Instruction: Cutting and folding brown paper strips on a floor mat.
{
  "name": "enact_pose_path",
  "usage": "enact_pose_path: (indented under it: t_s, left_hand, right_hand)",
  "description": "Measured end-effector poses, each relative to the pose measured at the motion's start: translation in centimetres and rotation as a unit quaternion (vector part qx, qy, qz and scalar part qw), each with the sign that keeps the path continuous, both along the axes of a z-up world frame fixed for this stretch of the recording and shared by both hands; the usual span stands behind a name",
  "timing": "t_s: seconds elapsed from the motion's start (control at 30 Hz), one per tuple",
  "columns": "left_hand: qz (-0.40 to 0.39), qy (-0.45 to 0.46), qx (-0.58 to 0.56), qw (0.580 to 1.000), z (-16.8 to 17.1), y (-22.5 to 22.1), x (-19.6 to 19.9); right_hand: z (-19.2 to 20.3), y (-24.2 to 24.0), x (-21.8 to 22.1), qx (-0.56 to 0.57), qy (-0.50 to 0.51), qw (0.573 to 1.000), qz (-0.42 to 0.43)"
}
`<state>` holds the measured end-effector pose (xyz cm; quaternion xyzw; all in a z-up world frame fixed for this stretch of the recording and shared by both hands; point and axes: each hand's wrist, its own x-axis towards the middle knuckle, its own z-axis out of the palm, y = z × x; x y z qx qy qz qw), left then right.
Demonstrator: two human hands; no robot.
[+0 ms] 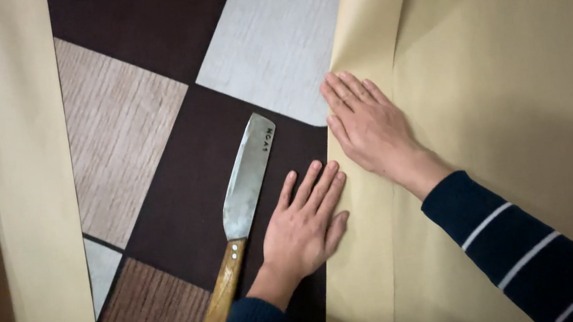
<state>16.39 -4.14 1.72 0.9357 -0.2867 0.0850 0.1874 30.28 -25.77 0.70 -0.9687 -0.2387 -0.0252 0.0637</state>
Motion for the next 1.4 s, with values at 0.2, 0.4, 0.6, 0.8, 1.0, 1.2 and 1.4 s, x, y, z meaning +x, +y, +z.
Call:
enact_pose_path:
  t_s: [0.2, 0.4, 0.6, 0.8, 1.0, 1.2, 1.4]
  left_hand:
    - [0.008, 0.077, -0.052, 0.996, 2.5, -0.4, 0.2]
    - [0.005, 0.081, -0.048, 0.996, 2.7, -0.3, 0.4]
    - [0.006, 0.089, -0.05, 0.995, 2.3, -0.3, 0.5]
    - [0.004, 0.102, -0.063, 0.993, 2.6, -0.3, 0.7]
    - [0.007, 0.098, -0.066, 0.993, 2.6, -0.3, 0.8]
    - [-0.004, 0.127, -0.071, 0.989, 2.7, -0.2, 0.9]
    - [0.001, 0.113, -0.077, 0.991, 2.9, -0.2, 1.0]
  right_hand:
    - [1.3, 0.4, 3.8, 0.042, 0.011, 0.999, -0.005]
    - [0.4, 0.3, 7.9, 0.03, 0.025, 0.999, -0.023]
    - [-1.0, 2.0, 4.4, 0.003, 0.044, 0.998, -0.04]
    - [-0.8, 3.0, 1.4, 0.009, -0.001, 0.999, -0.048]
    - [-1.6, 2.4, 7.3, -0.024, 0.043, 0.997, -0.065]
    - [-1.8, 2.1, 11.7, -0.005, 0.031, 0.995, -0.091]
    - [-0.8, 1.6, 15.3, 0.02, 0.057, 0.994, -0.093]
